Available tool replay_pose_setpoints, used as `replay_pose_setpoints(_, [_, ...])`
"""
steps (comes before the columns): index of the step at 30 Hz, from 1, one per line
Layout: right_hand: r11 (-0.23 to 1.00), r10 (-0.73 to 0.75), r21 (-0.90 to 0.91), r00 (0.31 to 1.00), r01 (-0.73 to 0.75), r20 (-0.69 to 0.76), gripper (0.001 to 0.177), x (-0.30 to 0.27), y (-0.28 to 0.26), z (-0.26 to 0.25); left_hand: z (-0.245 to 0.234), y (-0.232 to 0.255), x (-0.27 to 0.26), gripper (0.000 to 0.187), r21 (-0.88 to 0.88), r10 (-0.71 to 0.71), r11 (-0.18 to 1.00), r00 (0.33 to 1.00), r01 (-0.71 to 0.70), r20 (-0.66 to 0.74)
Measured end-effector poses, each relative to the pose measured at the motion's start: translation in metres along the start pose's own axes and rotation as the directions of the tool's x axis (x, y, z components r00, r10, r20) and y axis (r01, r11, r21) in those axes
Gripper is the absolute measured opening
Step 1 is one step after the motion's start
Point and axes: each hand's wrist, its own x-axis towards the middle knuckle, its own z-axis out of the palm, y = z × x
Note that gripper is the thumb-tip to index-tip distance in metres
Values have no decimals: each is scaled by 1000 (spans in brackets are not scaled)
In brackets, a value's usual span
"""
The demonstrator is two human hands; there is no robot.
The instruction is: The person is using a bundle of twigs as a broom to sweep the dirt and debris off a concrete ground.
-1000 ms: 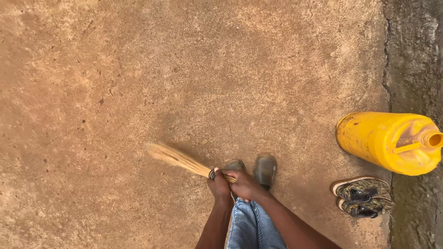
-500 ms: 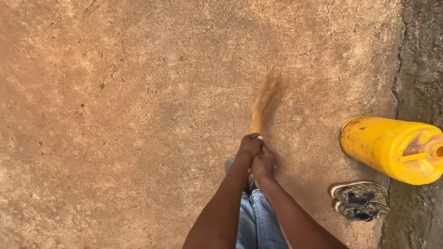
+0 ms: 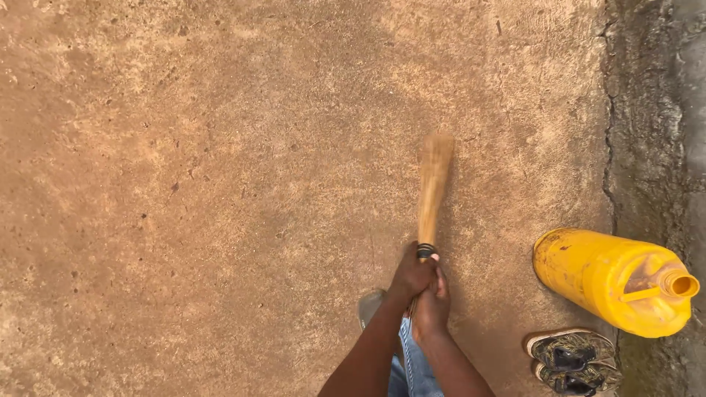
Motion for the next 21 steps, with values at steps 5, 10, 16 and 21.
replay_pose_setpoints(5, [863, 130, 501, 988, -69, -88, 44, 20, -24, 26, 14, -2, 57, 57, 408, -133, 905, 991, 118, 9])
replay_pose_setpoints(10, [909, 60, -409, 948, 76, 311, 43, 59, -15, 46, -62, -3, 26, 44, -305, -346, 918, 889, 253, -301])
replay_pose_setpoints(16, [629, 393, -764, 788, 145, 473, 57, 45, -90, 42, -59, 9, 7, 53, -654, -474, 753, 752, 76, -458])
replay_pose_setpoints(21, [851, 289, -522, 879, -55, 378, 61, 35, -89, 1, -8, 50, 27, 54, -293, -247, 944, 915, 153, -318])
